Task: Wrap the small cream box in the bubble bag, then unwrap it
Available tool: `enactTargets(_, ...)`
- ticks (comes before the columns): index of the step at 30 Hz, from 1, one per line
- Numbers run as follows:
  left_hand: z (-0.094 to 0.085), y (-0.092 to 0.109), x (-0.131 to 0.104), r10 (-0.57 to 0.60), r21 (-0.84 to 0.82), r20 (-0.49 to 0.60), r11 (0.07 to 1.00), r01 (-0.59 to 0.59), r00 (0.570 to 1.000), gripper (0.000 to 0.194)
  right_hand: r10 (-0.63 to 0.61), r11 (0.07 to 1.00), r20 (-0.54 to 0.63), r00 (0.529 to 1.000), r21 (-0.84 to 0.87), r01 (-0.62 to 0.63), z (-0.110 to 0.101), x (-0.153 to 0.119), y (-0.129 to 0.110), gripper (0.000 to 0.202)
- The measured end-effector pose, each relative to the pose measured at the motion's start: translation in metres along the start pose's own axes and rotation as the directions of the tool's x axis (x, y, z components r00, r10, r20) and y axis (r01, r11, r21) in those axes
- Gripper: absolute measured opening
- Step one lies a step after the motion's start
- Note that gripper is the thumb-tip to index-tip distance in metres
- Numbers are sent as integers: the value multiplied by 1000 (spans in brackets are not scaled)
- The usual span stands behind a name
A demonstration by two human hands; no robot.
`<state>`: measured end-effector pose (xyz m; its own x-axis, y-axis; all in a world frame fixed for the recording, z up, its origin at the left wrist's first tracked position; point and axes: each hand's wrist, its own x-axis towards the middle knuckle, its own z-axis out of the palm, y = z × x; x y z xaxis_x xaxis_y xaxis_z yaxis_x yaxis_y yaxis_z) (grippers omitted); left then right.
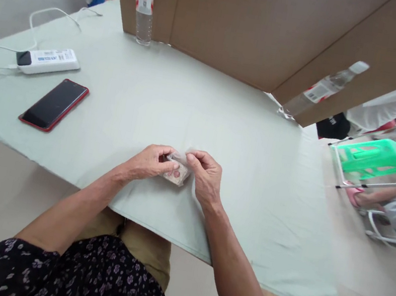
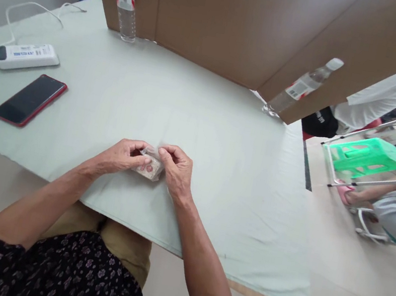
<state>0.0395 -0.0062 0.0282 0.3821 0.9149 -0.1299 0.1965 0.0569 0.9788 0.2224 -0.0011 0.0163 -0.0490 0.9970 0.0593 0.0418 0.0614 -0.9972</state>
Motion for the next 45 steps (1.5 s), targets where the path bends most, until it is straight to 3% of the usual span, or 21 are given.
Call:
enactTargets(3, 0, -1, 4, 23, 70, -37, 997, -21, 999, 26, -46, 995, 16, 999, -87, 47, 2, -4, 2, 15)
enactTargets(8, 2, -2, 5, 57, 132, -102, 990, -44, 993, 27, -225, 944, 61, 972, -233, 233, 3, -9, 3, 12)
enactTargets(14, -2, -4, 2, 45, 172, -138, 985, -21, 989, 32, -427, 772, 143, 893, -456, 442, 4, -13, 9, 14)
enactTargets(19, -7, -5, 4, 15, 192, -150, 981, 14, 989, 37, -490, 666, 253, 834, -508, 546, -1, -13, 12, 15)
enactTargets(24, -6, -4, 4, -18, 125, -153, 991, 38, 988, 38, -518, 448, 420, 745, -609, 655, -10, -14, 11, 22)
enactTargets(27, -5, -4, 4, -18, 117, -160, 992, 37, 987, 38, -491, 345, 477, 729, -662, 665, -8, -14, 12, 24)
enactTargets(32, -4, -3, 3, 8, 143, -182, 990, 18, 983, 38, -520, 243, 466, 715, -722, 648, 1, -17, 15, 21)
enactTargets(38, -2, -2, 3, -18, 67, -187, 997, 31, 982, 35, -581, 246, 444, 682, -702, 668, 2, -20, 18, 19)
enactTargets(45, -2, -7, 5, -8, 123, -208, 992, 34, 978, 33, -551, 320, 409, 728, -702, 636, -1, -19, 19, 23)
